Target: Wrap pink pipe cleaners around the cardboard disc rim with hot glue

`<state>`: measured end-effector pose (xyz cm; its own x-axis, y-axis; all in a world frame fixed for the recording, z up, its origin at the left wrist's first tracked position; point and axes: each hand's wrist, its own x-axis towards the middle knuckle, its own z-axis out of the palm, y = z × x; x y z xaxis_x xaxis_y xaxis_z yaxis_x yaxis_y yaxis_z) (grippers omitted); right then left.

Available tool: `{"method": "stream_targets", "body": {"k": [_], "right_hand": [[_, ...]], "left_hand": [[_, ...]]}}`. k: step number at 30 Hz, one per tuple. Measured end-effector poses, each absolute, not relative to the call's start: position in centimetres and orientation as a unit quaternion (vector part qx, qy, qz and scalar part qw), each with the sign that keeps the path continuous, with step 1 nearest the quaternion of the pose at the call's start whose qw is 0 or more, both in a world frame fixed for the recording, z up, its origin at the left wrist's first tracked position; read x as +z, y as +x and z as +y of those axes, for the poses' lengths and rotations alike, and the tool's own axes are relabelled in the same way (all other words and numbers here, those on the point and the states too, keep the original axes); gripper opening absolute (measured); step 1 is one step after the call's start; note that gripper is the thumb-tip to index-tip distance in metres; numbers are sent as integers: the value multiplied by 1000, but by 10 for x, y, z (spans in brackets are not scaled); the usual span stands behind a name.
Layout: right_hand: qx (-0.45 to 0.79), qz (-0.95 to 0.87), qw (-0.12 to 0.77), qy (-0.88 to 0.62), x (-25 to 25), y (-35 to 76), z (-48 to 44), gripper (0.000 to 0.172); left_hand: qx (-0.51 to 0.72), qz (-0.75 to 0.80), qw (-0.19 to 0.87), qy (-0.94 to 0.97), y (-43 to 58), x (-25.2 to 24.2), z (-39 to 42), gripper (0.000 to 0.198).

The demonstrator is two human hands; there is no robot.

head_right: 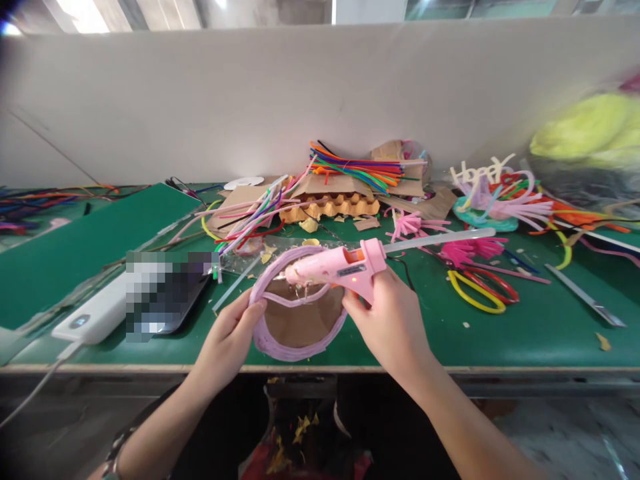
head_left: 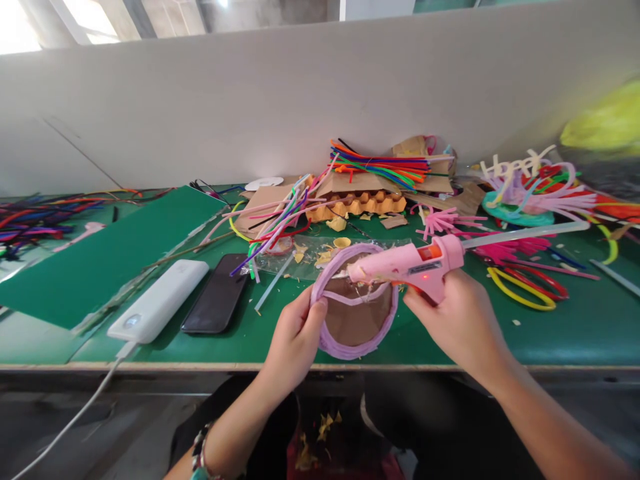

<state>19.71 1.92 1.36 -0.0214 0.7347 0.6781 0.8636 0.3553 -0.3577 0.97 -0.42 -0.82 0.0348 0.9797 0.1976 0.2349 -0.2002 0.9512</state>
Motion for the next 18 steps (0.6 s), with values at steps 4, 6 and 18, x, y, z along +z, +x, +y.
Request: {"method": "stream_targets", "body": {"k": [4,6,18], "right_hand": [[-78,-705,415,-570,14,198,20,18],[-76,-700,411,-579,14,200,21,17],[-65,-664,404,-625,14,212,27,15]], "left_hand": [[477,507,388,605,9,-9,-5,36],[475,508,390,603,9,-9,-5,36],[480,507,391,599,9,-7,-5,34]]}}
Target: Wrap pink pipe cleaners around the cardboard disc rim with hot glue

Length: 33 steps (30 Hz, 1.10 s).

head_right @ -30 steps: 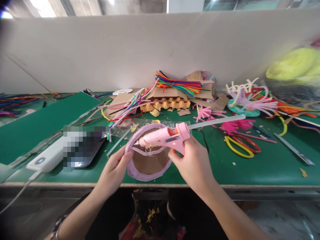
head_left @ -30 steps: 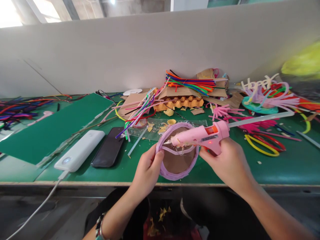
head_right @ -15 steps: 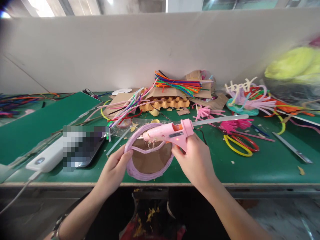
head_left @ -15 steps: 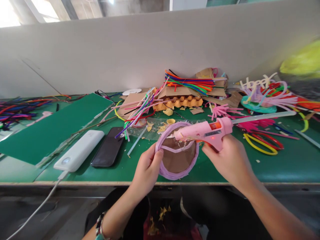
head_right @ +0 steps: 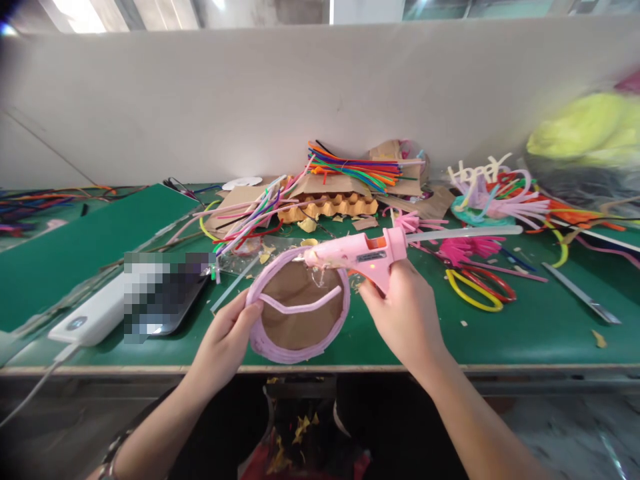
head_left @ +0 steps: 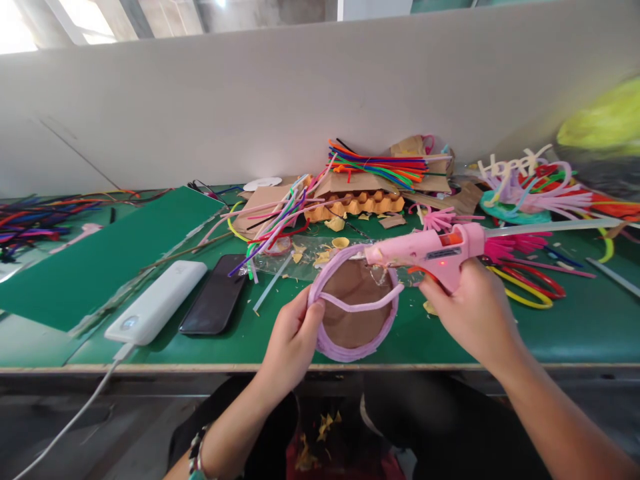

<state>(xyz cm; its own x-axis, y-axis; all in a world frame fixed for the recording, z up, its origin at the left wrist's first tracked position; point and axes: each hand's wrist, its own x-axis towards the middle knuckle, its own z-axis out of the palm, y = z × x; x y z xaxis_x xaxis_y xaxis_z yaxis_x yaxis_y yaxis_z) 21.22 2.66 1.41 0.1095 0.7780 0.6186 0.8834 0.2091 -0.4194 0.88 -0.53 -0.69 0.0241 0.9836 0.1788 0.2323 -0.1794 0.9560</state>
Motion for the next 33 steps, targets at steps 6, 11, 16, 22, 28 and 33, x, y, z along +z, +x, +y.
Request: {"method": "stream_targets", "body": {"k": [6,11,16,22,28,33], "right_hand": [[-71,-661,402,-630,15,215,28,16],[-74,-654,400,-638,18,216,29,17],[-94,-652,411,-631,19,217,31,18],[-121,-666,418,-605,18,219,31,26],[-128,-668,418,-603,16,220,32,9],[-126,-667,403,-614,16,223,32,10]], "left_hand": [[480,517,385,595,8,-6,-5,34],[483,518,384,593,8,-6,-5,35],[493,517,383,586,9,-6,-4,35],[489,524,383,583,8,-7,-4,35],[487,533,364,589,7,-5,-3,35],[482,535,356,595,7,-2,-3,35]]}}
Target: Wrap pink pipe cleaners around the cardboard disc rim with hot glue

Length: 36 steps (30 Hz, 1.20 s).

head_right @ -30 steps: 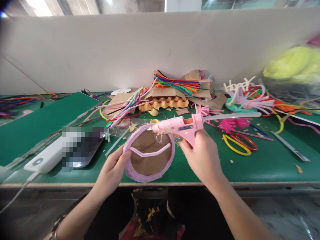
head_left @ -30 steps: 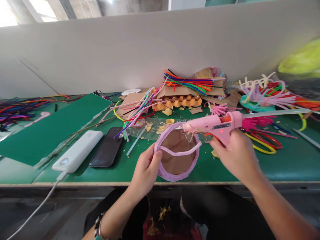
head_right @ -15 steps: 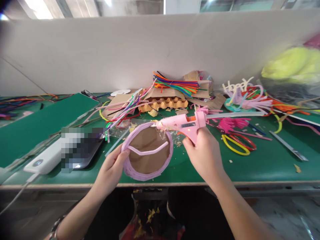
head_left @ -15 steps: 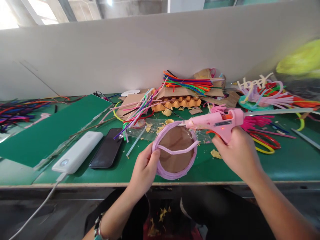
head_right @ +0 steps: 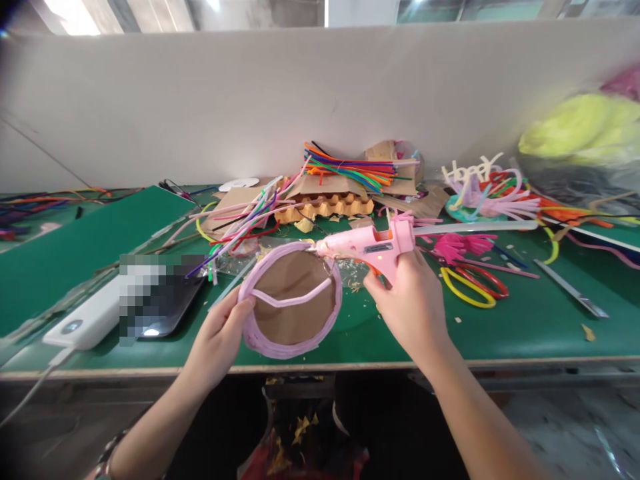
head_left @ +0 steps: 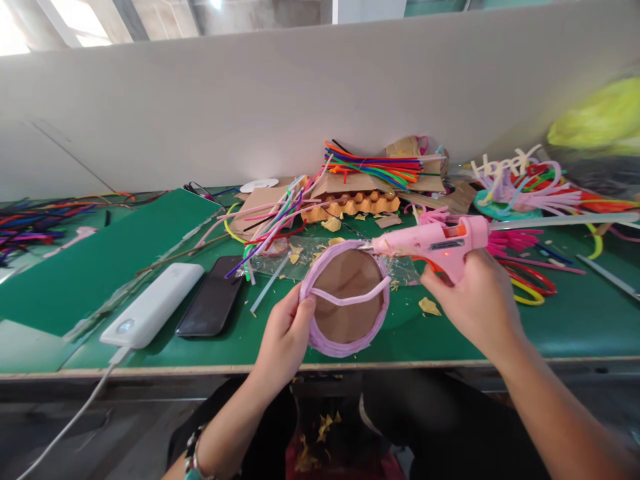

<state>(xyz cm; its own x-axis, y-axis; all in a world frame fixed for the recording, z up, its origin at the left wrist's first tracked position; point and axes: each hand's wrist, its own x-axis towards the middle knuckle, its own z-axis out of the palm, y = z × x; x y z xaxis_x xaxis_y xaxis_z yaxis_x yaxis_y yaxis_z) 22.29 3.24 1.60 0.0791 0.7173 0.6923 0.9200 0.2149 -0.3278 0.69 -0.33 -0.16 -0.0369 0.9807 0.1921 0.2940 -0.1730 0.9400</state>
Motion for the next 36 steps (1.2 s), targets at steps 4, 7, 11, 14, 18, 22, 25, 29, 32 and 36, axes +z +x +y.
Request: {"method": "stream_targets", "body": {"k": [4,7,11,14,18,22,25,29,32,36], "right_hand": [[-119,-662,397,-625,17,224,32,8],[-120,-660,396,-627,17,224,32,6],[-126,-660,394,-627,16,225,33,5],[-128,-659,392,-629,16,225,33,5],[-129,-662,390,-627,16,226,34,5],[-130,-662,388,-628,16,226,34,5],[-132,-665,381,-629,15,227,34,7],[-138,-664,378,-630,14,227,34,7],[-140,-663,376,-631,15,226,34,3],[-133,-659,358,-648,18,225,32,7]], "left_hand": [[477,537,355,599,6,-1,-4,35],[473,543,347,600,5,-1,-4,35],[472,544,345,602,6,-1,-4,35],[478,540,346,600,6,-1,-4,34],[477,541,343,602,5,-1,-3,33],[474,545,339,602,4,-3,-3,33],[472,543,338,607,3,-4,-2,32],[465,547,332,611,2,-5,-2,29],[467,552,332,606,1,-6,-1,29],[475,550,335,600,0,-6,0,31]]}}
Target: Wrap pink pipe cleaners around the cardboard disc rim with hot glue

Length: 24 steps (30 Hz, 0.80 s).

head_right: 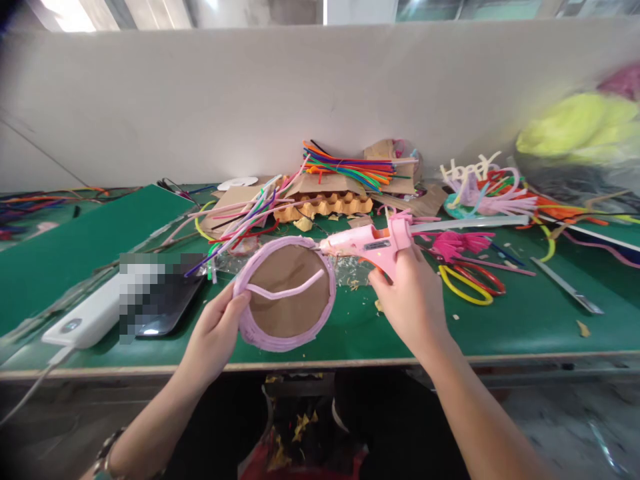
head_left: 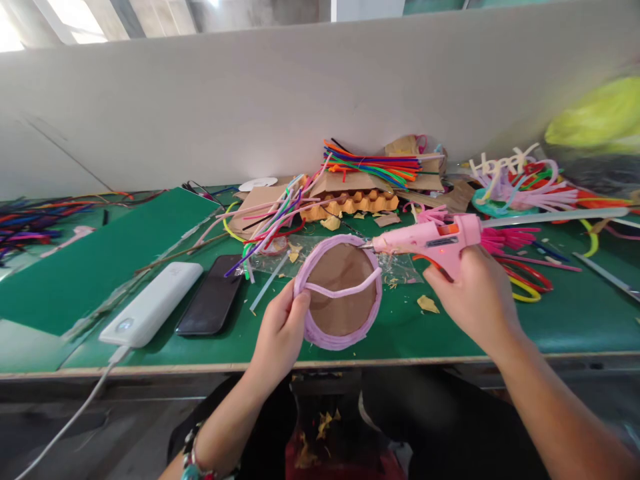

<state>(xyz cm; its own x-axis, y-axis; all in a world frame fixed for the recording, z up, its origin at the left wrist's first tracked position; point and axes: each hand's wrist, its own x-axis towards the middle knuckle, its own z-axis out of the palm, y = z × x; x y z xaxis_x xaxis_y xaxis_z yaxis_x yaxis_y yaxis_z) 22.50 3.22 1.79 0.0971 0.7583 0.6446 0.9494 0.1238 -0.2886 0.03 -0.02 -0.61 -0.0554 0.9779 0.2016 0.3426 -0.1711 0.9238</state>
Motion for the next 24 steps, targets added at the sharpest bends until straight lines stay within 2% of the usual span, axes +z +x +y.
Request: {"method": "stream_targets", "body": {"k": [8,24], "right_hand": [[-150,-666,334,-649,17,225,32,6],[-192,-671,282,-659,15,223,32,27]], "left_hand": [[483,556,328,591,1,-4,-1,32],[503,557,322,577,1,-1,0,28]]}}
